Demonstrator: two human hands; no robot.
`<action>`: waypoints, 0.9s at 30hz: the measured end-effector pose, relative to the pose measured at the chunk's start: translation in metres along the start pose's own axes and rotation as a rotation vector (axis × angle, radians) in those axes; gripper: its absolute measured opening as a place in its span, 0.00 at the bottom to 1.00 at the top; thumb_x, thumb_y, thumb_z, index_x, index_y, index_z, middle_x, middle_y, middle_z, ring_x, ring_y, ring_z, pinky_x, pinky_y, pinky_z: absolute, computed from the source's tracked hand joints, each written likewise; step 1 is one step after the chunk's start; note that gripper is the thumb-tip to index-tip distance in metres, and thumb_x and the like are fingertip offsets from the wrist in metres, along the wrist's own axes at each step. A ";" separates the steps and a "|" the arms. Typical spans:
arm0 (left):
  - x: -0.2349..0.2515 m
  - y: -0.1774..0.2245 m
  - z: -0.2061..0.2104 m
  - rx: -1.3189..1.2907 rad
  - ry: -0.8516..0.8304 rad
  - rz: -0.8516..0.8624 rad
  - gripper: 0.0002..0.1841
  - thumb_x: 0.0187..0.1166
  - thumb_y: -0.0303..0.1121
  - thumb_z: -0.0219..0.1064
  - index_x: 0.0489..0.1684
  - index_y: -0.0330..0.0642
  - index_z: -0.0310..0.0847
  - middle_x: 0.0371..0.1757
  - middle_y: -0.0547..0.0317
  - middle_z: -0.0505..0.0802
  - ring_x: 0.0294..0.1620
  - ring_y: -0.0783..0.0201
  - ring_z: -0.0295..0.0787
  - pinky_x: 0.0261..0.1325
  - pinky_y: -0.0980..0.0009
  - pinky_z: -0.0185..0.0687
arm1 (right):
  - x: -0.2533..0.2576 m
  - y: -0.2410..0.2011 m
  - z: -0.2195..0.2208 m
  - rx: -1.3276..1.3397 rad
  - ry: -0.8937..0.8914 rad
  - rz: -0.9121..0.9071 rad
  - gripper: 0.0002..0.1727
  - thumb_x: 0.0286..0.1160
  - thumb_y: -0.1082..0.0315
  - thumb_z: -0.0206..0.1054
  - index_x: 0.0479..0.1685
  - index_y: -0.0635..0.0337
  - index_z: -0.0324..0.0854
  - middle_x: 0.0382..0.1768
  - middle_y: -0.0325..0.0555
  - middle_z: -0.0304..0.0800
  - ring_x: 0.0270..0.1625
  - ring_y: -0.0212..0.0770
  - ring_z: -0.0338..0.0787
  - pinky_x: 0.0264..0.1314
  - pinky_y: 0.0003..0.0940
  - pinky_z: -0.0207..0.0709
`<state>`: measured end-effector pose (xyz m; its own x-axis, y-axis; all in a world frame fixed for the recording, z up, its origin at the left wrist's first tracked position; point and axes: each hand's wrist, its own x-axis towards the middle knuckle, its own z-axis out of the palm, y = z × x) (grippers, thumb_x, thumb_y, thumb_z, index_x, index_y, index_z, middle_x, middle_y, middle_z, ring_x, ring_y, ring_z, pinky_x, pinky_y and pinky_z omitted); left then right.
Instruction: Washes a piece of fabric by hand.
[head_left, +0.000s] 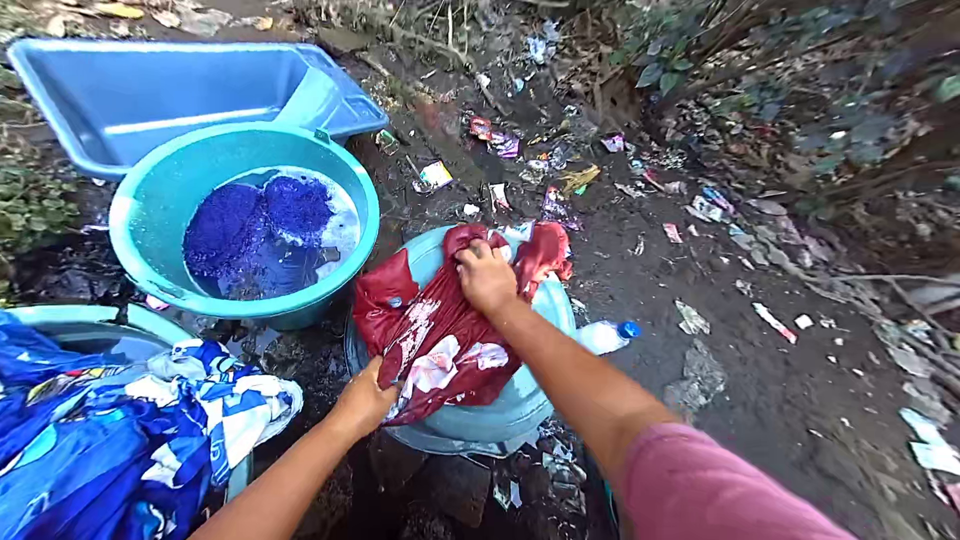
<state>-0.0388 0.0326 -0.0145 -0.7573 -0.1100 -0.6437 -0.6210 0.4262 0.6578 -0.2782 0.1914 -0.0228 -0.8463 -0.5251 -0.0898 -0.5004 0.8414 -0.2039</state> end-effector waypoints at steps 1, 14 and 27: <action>0.002 0.001 0.000 0.008 0.000 0.001 0.30 0.84 0.43 0.67 0.80 0.36 0.69 0.69 0.38 0.86 0.74 0.47 0.82 0.80 0.46 0.72 | -0.012 -0.018 -0.006 0.065 -0.016 0.032 0.20 0.85 0.58 0.61 0.72 0.50 0.83 0.81 0.62 0.72 0.76 0.70 0.77 0.67 0.70 0.77; -0.016 -0.021 0.003 -0.085 -0.032 -0.006 0.29 0.81 0.41 0.70 0.79 0.40 0.72 0.67 0.44 0.89 0.70 0.52 0.86 0.78 0.48 0.75 | -0.045 -0.039 -0.009 0.129 0.018 -0.107 0.21 0.86 0.57 0.57 0.71 0.51 0.84 0.80 0.57 0.76 0.82 0.61 0.75 0.79 0.63 0.72; -0.024 -0.018 0.011 -0.031 0.076 -0.073 0.28 0.79 0.38 0.72 0.77 0.38 0.74 0.62 0.41 0.90 0.66 0.49 0.88 0.74 0.44 0.77 | -0.100 -0.064 0.008 0.220 -0.042 -0.472 0.17 0.81 0.62 0.65 0.64 0.49 0.89 0.73 0.52 0.85 0.70 0.58 0.86 0.66 0.57 0.84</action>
<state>-0.0073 0.0379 -0.0149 -0.7224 -0.2076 -0.6596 -0.6799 0.3871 0.6228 -0.1599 0.1892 -0.0087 -0.5273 -0.8494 0.0229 -0.7717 0.4674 -0.4314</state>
